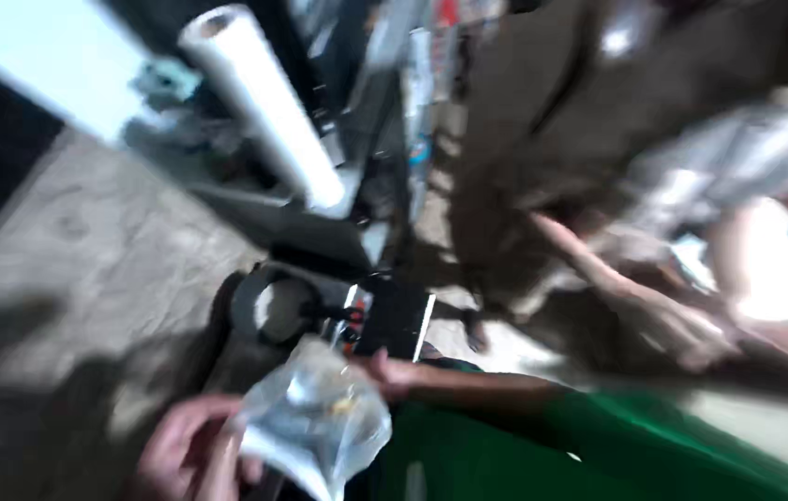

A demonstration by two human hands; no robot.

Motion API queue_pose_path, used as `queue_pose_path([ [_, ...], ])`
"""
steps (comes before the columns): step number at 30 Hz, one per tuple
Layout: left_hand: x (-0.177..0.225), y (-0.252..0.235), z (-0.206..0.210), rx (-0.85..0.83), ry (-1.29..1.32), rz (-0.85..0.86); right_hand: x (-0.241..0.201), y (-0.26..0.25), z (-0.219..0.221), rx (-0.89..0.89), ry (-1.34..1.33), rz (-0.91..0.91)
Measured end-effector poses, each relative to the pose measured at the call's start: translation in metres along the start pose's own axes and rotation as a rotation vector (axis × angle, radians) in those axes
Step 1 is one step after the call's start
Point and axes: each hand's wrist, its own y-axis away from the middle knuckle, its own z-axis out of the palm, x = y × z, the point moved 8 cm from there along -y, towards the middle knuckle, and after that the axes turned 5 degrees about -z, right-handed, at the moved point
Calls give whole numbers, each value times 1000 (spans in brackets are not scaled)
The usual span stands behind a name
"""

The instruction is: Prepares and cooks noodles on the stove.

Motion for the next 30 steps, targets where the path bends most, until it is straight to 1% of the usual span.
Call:
queue_pose_path([
  [2, 0, -24, -6, 64, 62, 47, -16, -23, 6, 99, -264, 5],
  [3, -5, -34, -11, 86, 68, 26, -21, -36, 6, 136, -349, -14],
  [4, -12, -44, -15, 111, 71, -10, -26, -49, 3, 179, -392, -32],
  [5, -19, -55, -20, 135, 57, -43, -33, -60, 0, 212, -370, -46],
  [6, -27, -64, -26, 150, 30, -63, -40, -70, -3, 232, -309, -58],
  [9, -59, -96, -41, 157, -3, -93, -68, -105, -14, 175, -120, -108],
  [10, -74, -109, -45, 154, 8, -97, -77, -114, -19, 185, -38, -100],
  [12, -101, -130, -52, 170, 18, -103, -95, -129, -29, 260, 143, -41],
  [14, -123, -144, -59, 247, 30, -75, -111, -145, -41, 354, 312, -19],
  [16, -144, -152, -62, 329, 58, -75, -124, -176, -53, 349, 369, -102],
  [18, -166, -159, -56, 325, 140, -150, -132, -199, -59, 339, 456, -162],
  [20, -190, -164, -47, 299, 237, -247, -134, -214, -61, 313, 583, -160],
  [22, -208, -169, -40, 291, 261, -275, -134, -227, -61, 275, 688, -130],
  [23, -212, -169, -37, 289, 240, -298, -133, -232, -60, 252, 739, -111],
  [25, -206, -159, -32, 233, 179, -432, -129, -243, -61, 206, 819, -71],
  [26, -211, -160, -30, 230, 163, -455, -127, -248, -61, 179, 861, -62],
  [28, -238, -169, -31, 283, 150, -366, -127, -255, -60, 143, 976, -43],
  [30, -244, -162, -27, 246, 133, -323, -125, -259, -59, 104, 1064, -35],
])
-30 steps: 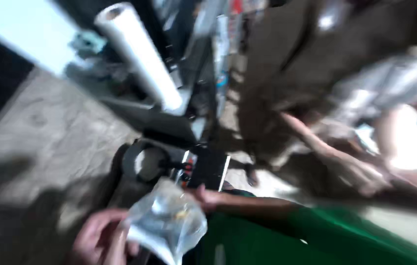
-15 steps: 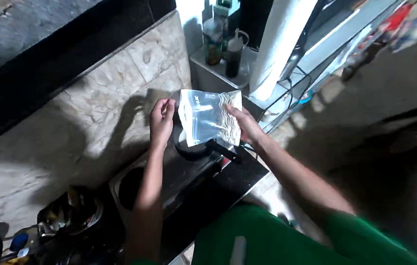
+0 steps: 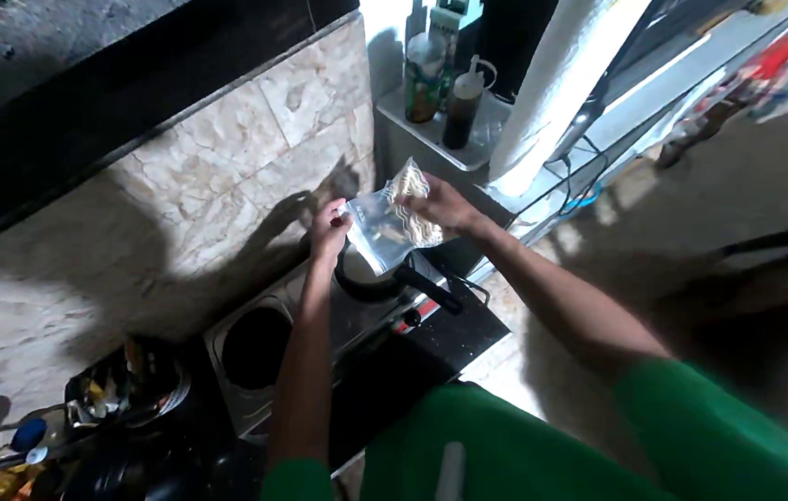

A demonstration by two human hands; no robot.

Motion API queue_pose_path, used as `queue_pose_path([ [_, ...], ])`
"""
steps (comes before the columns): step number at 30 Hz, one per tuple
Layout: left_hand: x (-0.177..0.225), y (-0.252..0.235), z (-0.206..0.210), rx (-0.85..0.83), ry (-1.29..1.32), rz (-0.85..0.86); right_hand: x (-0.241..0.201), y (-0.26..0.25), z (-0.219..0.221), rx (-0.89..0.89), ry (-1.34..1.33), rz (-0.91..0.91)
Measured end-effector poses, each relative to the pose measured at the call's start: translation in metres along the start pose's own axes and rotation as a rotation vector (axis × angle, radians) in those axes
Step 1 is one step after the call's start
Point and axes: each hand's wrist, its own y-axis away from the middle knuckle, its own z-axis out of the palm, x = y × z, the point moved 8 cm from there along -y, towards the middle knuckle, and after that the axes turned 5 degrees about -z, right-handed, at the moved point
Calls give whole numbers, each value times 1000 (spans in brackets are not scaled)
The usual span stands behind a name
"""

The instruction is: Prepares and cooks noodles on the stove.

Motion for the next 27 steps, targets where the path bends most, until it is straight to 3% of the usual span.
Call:
queue_pose_path([
  [9, -36, -29, 11, 43, 6, -13, 11, -18, 4, -60, 256, -75],
  [20, -60, -33, 5, 78, -149, -47, -36, -38, 33, -229, 661, -172],
  [27, -54, -29, -4, 82, -400, -57, -57, -55, 59, -359, 779, -228],
])
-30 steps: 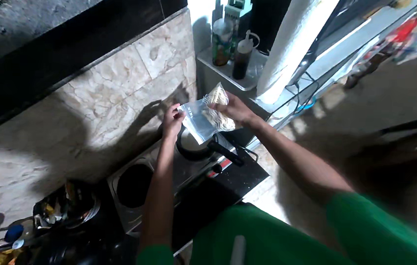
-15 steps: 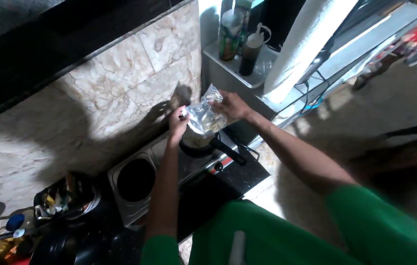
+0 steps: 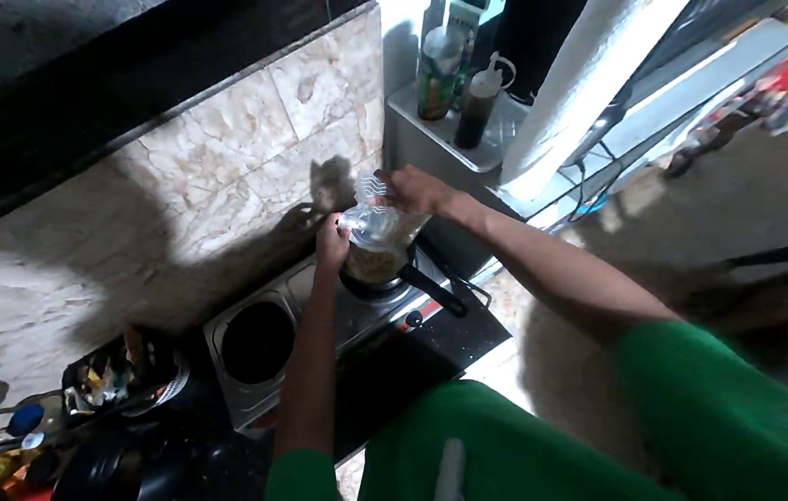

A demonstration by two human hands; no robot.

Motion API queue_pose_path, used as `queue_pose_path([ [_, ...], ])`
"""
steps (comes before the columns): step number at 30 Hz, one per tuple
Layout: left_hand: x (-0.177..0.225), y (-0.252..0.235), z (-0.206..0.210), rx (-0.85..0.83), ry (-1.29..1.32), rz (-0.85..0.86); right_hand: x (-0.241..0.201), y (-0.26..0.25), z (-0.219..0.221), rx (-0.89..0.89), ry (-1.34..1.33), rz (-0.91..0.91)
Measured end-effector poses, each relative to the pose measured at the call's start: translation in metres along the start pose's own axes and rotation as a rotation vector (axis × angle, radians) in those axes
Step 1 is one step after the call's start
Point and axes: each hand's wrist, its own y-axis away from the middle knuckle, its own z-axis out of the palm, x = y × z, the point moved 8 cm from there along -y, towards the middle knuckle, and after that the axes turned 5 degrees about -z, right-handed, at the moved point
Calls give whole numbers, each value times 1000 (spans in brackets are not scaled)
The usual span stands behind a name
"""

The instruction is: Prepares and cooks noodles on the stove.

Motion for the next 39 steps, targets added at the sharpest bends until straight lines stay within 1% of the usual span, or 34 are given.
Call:
queue_pose_path([
  [4, 2, 2, -6, -5, -135, 5, -5, -15, 6, -47, 48, -25],
  [6, 2, 5, -11, 34, -191, 31, -10, -18, 6, -75, 70, -42],
  [9, 11, 9, -22, 140, -227, 154, -24, -24, 3, -106, 101, -106],
  [11, 26, 12, -25, 153, -87, 279, -35, -28, 3, -144, 149, -138],
  [12, 33, 14, -24, 121, 20, 306, -39, -30, 4, -164, 180, -146],
  [14, 39, 15, -18, 44, 205, 295, -47, -32, 6, -196, 217, -153],
  [17, 43, 13, -17, 61, 390, 282, -60, -31, 2, -189, 196, -174],
  [19, 43, 11, -18, 105, 481, 281, -62, -28, -2, -152, 175, -189],
  [22, 44, 12, -23, 167, 593, 272, -49, -22, -11, -68, 126, -159],
  [26, 37, 12, -25, 198, 642, 170, -10, 15, -22, 1, -171, -49],
  [28, 35, 12, -27, 216, 656, 130, 7, 36, -16, 63, -320, -11],
  [30, 34, 12, -25, 209, 689, 109, 16, 49, -2, 117, -410, 7],
  [32, 34, 12, -22, 197, 694, 89, 25, 51, 10, 211, -389, 31],
  [35, 35, 11, -19, 183, 671, 45, 31, 49, 7, 361, -349, 39],
  [39, 30, 14, -21, 202, 599, 27, 29, 45, 0, 395, -309, 40],
])
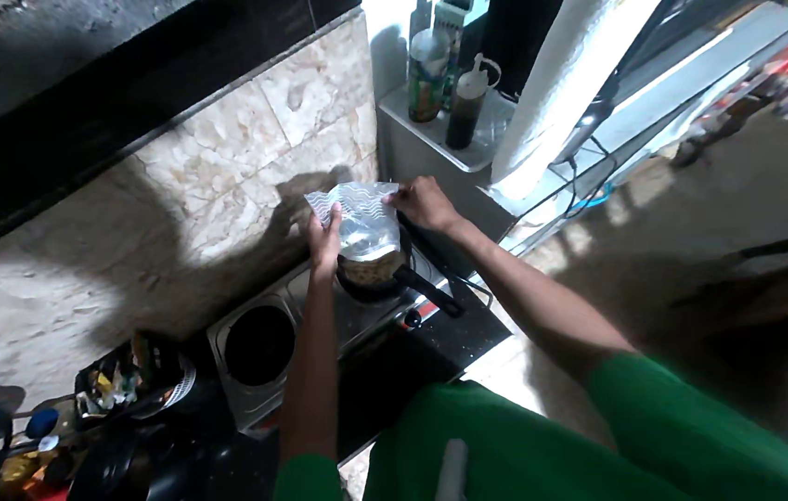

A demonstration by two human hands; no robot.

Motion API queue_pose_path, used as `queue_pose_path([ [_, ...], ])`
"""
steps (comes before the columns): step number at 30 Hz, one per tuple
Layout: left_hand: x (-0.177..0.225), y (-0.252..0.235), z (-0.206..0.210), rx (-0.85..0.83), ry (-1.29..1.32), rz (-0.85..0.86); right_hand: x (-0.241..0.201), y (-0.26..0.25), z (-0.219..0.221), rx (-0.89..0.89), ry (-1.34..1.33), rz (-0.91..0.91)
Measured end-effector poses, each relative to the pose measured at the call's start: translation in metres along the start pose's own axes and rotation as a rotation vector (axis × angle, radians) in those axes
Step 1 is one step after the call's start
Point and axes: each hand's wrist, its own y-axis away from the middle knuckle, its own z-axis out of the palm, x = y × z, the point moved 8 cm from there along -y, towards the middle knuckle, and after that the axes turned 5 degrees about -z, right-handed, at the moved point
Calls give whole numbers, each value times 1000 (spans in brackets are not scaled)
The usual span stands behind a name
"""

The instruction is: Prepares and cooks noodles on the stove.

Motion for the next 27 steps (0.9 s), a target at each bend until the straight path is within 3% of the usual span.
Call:
queue_pose_path([
  [10, 17, 14, -2, -49, 58, 134, -4, -7, -8, 36, -87, -83],
  [19, 22, 21, -35, -77, -103, 235, 10, -10, -21, 133, -361, -17],
  [24, 28, 55, -55, 36, -61, 264, -3, -2, -4, -4, -560, 36],
  [27, 27, 108, -71, 104, -140, 151, -16, 13, 0, -42, -511, 22],
])
